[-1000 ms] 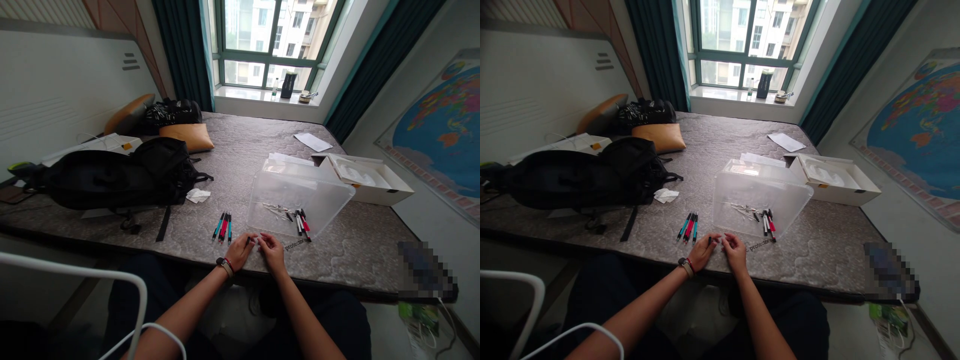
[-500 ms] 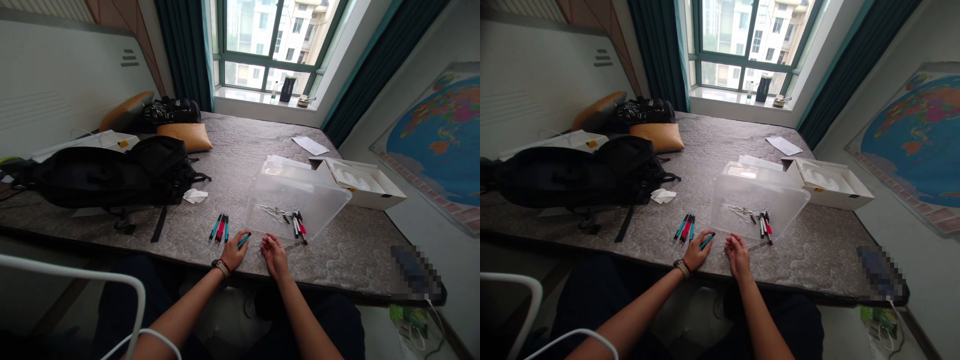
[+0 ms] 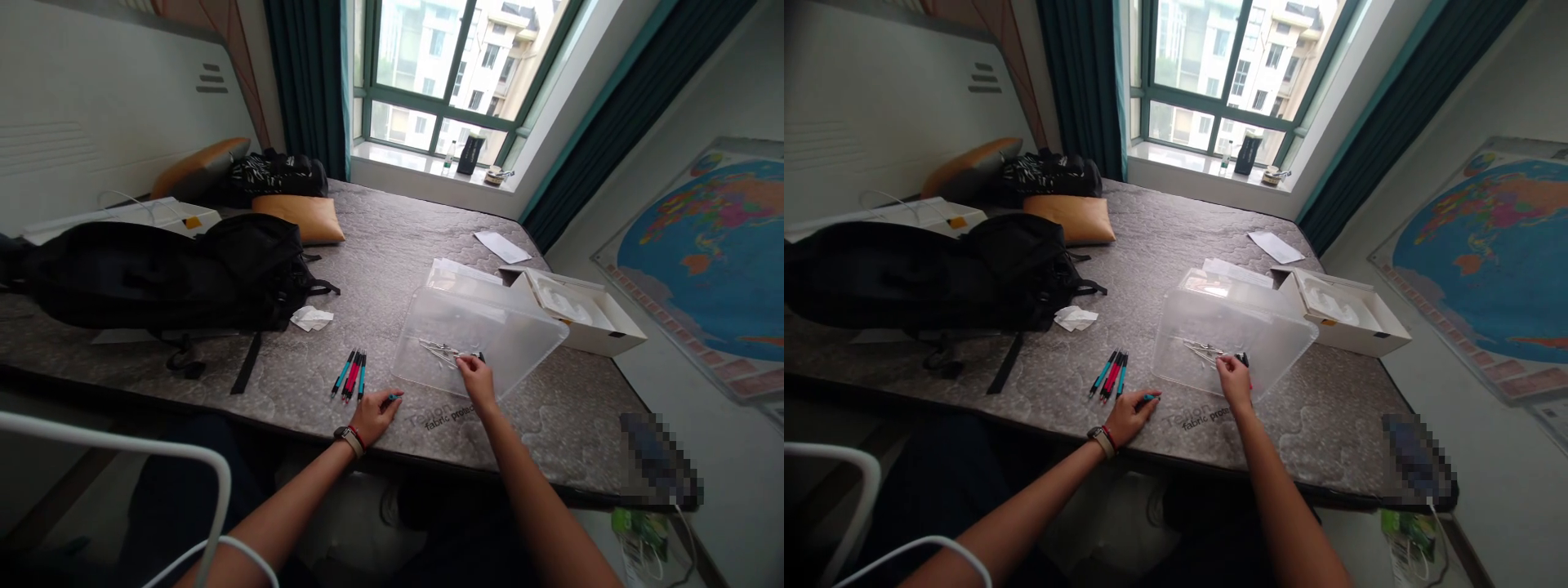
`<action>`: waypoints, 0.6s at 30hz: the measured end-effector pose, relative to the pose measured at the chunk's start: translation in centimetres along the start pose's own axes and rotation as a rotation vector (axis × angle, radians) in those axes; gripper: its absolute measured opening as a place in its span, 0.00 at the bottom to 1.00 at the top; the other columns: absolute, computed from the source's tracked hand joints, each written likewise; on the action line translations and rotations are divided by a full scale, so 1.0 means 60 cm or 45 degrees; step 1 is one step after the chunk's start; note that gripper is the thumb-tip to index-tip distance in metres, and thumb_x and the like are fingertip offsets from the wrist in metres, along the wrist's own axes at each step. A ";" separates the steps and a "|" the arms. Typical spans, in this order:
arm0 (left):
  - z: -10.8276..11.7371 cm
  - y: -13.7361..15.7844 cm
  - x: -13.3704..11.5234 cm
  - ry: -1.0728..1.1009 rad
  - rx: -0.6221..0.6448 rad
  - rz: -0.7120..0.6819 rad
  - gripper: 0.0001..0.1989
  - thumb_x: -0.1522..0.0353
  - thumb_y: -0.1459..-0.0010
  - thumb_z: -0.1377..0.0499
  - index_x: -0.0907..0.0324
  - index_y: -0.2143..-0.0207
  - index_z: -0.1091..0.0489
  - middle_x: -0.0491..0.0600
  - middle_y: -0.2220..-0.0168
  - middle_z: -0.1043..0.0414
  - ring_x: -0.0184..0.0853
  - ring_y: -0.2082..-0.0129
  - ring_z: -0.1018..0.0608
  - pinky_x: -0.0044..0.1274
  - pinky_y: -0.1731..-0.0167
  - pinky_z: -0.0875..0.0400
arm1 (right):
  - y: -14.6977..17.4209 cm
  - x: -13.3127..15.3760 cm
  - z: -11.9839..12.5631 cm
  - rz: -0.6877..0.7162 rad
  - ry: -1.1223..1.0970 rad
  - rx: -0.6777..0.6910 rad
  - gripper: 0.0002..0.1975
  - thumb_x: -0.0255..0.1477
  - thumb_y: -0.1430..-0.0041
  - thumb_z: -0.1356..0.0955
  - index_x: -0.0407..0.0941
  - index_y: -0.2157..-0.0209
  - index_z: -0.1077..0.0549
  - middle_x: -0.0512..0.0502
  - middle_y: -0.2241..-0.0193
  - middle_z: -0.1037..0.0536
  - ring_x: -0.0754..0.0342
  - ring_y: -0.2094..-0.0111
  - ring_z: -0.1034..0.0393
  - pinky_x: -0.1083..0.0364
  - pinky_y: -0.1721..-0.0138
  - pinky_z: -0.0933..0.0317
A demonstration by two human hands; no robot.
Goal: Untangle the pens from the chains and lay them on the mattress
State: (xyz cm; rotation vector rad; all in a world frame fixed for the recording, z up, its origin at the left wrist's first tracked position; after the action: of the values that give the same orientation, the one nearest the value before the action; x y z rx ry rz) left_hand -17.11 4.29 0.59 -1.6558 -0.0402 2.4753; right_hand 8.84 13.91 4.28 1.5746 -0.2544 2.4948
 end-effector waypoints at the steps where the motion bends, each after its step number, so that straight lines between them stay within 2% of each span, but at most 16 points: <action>1: 0.000 -0.001 -0.002 -0.013 -0.001 -0.003 0.18 0.59 0.38 0.46 0.60 0.56 0.24 0.47 0.75 0.27 0.29 0.78 0.31 0.21 0.74 0.38 | -0.030 0.011 0.010 0.051 0.344 0.021 0.13 0.37 0.47 0.32 0.42 0.66 0.23 0.47 0.76 0.25 0.54 0.74 0.32 0.58 0.71 0.41; 4: 0.002 -0.003 -0.009 -0.065 0.009 -0.026 0.18 0.57 0.37 0.48 0.60 0.62 0.24 0.45 0.77 0.30 0.29 0.78 0.33 0.21 0.75 0.42 | -0.102 0.032 0.012 0.144 1.148 0.245 0.14 0.31 0.42 0.35 0.44 0.57 0.23 0.41 0.62 0.20 0.50 0.61 0.28 0.57 0.61 0.40; 6: 0.003 -0.003 -0.012 -0.097 0.016 -0.036 0.19 0.56 0.36 0.48 0.60 0.67 0.26 0.44 0.79 0.34 0.28 0.78 0.34 0.21 0.75 0.44 | -0.130 0.037 0.001 0.190 1.409 0.413 0.14 0.27 0.42 0.35 0.45 0.55 0.23 0.39 0.55 0.22 0.48 0.56 0.28 0.56 0.58 0.40; 11: 0.002 -0.004 -0.013 -0.174 0.028 -0.051 0.20 0.57 0.37 0.47 0.60 0.76 0.34 0.42 0.81 0.38 0.28 0.79 0.35 0.21 0.75 0.46 | -0.154 0.025 -0.023 0.206 1.557 0.646 0.10 0.23 0.47 0.32 0.42 0.64 0.20 0.34 0.59 0.20 0.45 0.59 0.26 0.54 0.59 0.39; 18: 0.000 -0.004 -0.013 -0.209 0.021 -0.058 0.20 0.57 0.37 0.47 0.60 0.78 0.36 0.42 0.81 0.39 0.28 0.79 0.35 0.21 0.76 0.47 | -0.156 0.013 -0.029 0.218 1.638 0.745 0.12 0.25 0.43 0.34 0.42 0.59 0.21 0.33 0.58 0.21 0.46 0.59 0.25 0.55 0.60 0.37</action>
State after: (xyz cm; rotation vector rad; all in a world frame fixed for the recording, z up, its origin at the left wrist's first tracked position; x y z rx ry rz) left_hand -16.82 4.39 1.34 -1.4257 -0.0763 2.5638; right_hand 9.28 23.43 4.72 -0.2556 0.5740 3.2605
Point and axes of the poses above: each hand's wrist, its own y-axis away from the middle knuckle, its own z-axis out of the back of the hand, x = y × z, the point moved 5 cm from there along -y, towards the middle knuckle
